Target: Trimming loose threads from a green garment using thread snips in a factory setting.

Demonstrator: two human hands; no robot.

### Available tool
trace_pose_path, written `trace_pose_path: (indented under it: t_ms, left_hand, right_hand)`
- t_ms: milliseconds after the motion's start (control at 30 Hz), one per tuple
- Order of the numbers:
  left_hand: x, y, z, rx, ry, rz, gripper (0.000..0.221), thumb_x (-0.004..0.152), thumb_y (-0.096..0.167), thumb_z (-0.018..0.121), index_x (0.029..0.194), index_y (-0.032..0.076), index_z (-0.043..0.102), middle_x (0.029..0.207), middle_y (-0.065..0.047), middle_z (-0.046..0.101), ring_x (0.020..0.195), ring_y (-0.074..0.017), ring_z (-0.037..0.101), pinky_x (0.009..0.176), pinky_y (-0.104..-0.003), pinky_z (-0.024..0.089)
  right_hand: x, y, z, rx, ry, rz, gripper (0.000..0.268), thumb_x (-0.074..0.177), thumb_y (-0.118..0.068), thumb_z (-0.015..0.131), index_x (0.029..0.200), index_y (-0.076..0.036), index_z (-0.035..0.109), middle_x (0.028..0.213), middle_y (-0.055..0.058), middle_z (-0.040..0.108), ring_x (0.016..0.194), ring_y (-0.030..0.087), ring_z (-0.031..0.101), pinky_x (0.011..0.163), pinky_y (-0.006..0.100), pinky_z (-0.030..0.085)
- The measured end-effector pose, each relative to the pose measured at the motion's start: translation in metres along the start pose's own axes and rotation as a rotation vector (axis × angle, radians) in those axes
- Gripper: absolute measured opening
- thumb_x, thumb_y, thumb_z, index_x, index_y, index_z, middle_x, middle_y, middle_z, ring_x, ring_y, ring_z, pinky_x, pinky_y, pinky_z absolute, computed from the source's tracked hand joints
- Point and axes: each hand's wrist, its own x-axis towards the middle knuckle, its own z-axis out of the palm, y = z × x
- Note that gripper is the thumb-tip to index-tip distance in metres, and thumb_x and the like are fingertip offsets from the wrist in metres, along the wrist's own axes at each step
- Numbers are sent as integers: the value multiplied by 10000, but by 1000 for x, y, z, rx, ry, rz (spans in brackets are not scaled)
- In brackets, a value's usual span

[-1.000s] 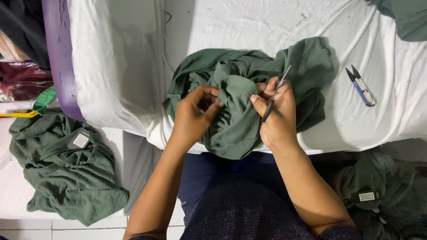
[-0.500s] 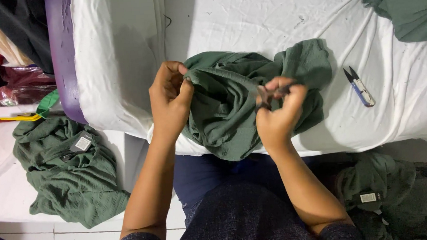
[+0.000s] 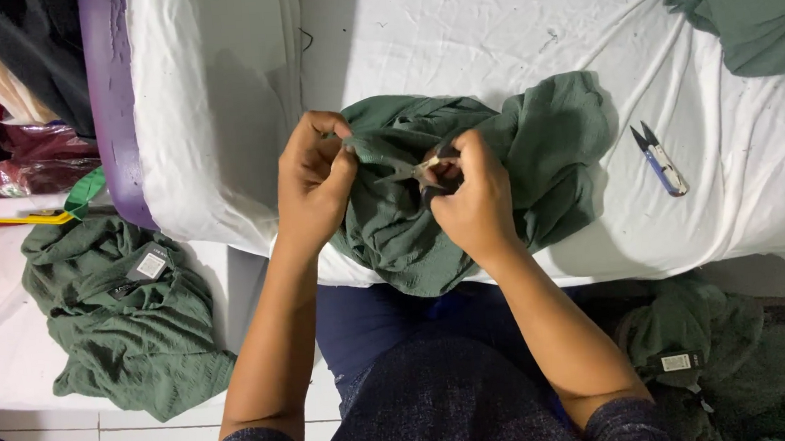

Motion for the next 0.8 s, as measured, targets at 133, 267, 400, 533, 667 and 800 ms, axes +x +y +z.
trace_pose_path:
  t_ms: [133,267,400,533,667,800]
  left_hand:
    - [9,-4,-13,465,136,127,247,831,-72,598,1027,78,617,598,-140,597,451,-227,544,455,-306,364]
    - [15,-9,-16,826,191,178,211,848,-14,624,961,164,641,789,-111,763,654,-373,732,580,-442,567]
    - [9,5,7,610,231,354,204,905,-69,658,1030,67,571,1092,-187,723,952,-401,729,751,-435,610]
    - [3,7,25,532,52,412,79,969,94,693,1035,86,650,1198,-165,611,1129,-427,623,963,-519,524]
    - [4,-21,39,284,-100,281,150,920,122,775,960,27,666,1149,-197,593,1081,-446,605,956,-526,487]
    - [17,-54,11,152,129,108,225,982,127,737,800,56,626,736,-74,495,735,-188,492,735,-396,449]
  right_hand:
    - [22,-7,-13,455,9,189,278,889,34,680,1040,-63,468,861,66,635,788,129,600,679,252,516]
    - [46,2,-23,763,39,285,321,900,17,695,1012,-113,423,870,99,675,670,94,585,567,217,495]
    - [53,-9,-25,795,43,316,307,906,64,666,997,-101,424,883,195,688,452,120,552,418,253,451]
    - [56,-18,-20,880,-3,334,317,915,45,686,1012,-105,425,899,201,679,428,146,566,387,263,447]
    - [60,-17,-15,1020,-93,332,356,915,32,717,1038,-106,413,926,201,687,469,161,610,413,277,502]
    - [59,6,-41,777,23,303,433,918,-85,786,1115,-128,402,1006,158,708,623,171,695,548,298,629]
